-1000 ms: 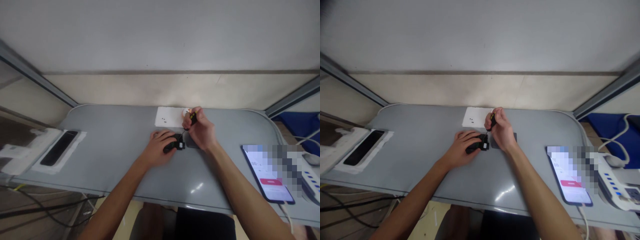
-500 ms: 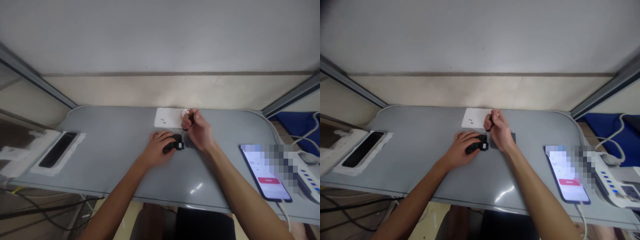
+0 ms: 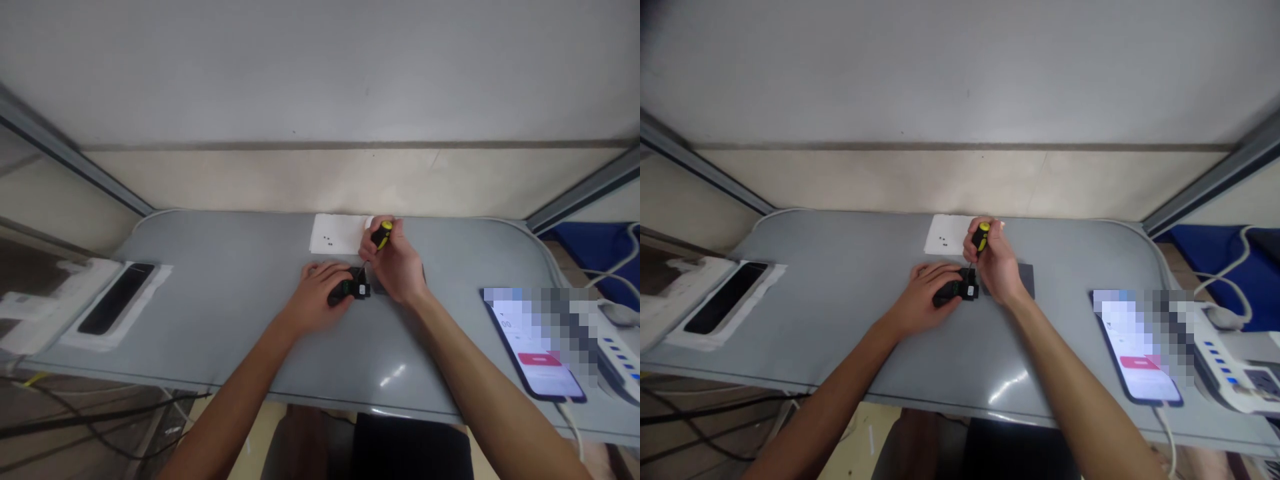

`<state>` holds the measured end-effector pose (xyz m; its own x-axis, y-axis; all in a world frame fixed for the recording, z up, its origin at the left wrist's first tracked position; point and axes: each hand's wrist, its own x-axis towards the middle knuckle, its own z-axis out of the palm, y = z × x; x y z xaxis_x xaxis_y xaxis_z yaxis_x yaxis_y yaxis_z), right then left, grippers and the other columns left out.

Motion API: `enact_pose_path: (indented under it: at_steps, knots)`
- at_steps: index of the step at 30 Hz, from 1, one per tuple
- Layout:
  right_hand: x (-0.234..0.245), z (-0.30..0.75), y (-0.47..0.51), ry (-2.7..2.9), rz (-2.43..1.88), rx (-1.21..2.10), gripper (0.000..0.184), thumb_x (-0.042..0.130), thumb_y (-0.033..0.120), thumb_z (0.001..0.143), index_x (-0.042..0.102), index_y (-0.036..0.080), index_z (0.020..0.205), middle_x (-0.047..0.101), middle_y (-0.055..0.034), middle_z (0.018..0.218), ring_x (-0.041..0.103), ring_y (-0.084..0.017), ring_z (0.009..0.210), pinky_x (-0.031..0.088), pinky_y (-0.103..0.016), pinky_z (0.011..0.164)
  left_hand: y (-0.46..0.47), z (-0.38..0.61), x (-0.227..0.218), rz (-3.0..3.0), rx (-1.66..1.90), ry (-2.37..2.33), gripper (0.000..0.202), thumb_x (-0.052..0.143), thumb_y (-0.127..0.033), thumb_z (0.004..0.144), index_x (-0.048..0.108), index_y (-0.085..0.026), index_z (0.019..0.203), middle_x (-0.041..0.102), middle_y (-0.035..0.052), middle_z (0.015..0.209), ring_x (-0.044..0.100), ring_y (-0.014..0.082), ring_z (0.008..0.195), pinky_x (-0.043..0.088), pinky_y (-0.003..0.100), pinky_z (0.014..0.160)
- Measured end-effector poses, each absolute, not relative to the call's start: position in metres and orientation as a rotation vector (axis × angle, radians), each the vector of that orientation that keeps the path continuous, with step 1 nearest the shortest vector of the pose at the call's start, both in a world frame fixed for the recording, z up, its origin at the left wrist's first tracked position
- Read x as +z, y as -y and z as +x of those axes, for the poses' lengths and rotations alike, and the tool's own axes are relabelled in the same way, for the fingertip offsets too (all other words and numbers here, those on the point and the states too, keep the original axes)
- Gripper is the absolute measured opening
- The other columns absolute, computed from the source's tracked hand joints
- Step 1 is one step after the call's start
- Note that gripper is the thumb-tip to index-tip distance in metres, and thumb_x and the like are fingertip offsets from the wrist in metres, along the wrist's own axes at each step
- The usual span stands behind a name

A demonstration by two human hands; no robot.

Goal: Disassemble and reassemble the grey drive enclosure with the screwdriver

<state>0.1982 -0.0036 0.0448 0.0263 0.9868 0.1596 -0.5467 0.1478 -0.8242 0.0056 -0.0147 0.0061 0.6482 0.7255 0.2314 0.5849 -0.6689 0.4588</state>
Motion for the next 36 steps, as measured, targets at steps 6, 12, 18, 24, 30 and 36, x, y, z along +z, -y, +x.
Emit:
enact_pose_path:
  at_steps: [6,12,18,24,30,36]
  knots:
    - [0.0468,0.1982,0.0039,0.875,-0.680,1.311,0.041,0.052,0.067,0.098,0.057,0.028,0.088,0.039,0.0012,0.070,0.038,-0.016,0.060,0.039,-0.031,0.057,0.0146,0.0056,0.0047,2.499,0.566,-1.056,0.034,0.064,-0.029,0.095,0.057,-0.026,0.128,0.067,0.0076,0.139,0.059,0.0276,0.132,0.034,0.050,0.114]
    - [0.0459,0.1984,0.0049,0.882,-0.667,1.338,0.043,0.046,0.069,0.100,0.058,0.028,0.089,0.040,0.0007,0.071,0.038,-0.016,0.061,0.041,-0.031,0.059,0.0141,0.0057,0.0049,2.479,0.573,-1.060,0.036,0.063,-0.029,0.094,0.057,-0.027,0.129,0.068,0.0077,0.137,0.060,0.0284,0.130,0.035,0.050,0.114]
    - [0.0462,0.1978,0.0061,0.899,-0.692,1.342,0.047,0.044,0.073,0.098,0.058,0.028,0.090,0.040,0.0006,0.070,0.037,-0.016,0.061,0.040,-0.031,0.059,0.0138,0.0059,0.0057,2.479,0.571,-1.061,0.034,0.063,-0.029,0.094,0.057,-0.027,0.128,0.068,0.0073,0.137,0.059,0.0282,0.131,0.035,0.050,0.114]
    - [0.0481,0.1952,0.0074,0.907,-0.658,1.350,0.047,0.048,0.072,0.097,0.059,0.027,0.088,0.041,0.0005,0.071,0.037,-0.015,0.060,0.040,-0.031,0.059,0.0137,0.0063,0.0057,2.486,0.566,-1.068,0.035,0.065,-0.029,0.092,0.058,-0.026,0.127,0.067,0.0068,0.138,0.059,0.0279,0.131,0.034,0.048,0.115]
    - [0.0509,0.1948,0.0074,0.917,-0.659,1.350,0.043,0.049,0.068,0.099,0.058,0.027,0.087,0.040,0.0013,0.068,0.039,-0.016,0.060,0.041,-0.030,0.057,0.0141,0.0060,0.0076,2.486,0.544,-1.074,0.035,0.064,-0.027,0.092,0.058,-0.027,0.127,0.068,0.0064,0.137,0.060,0.0277,0.130,0.035,0.047,0.114]
    - [0.0473,0.1945,0.0073,0.946,-0.647,1.345,0.040,0.049,0.064,0.101,0.060,0.027,0.089,0.041,0.0004,0.069,0.038,-0.016,0.060,0.041,-0.030,0.057,0.0141,0.0058,0.0083,2.488,0.546,-1.062,0.035,0.064,-0.028,0.093,0.058,-0.027,0.127,0.068,0.0055,0.138,0.060,0.0270,0.130,0.035,0.047,0.113]
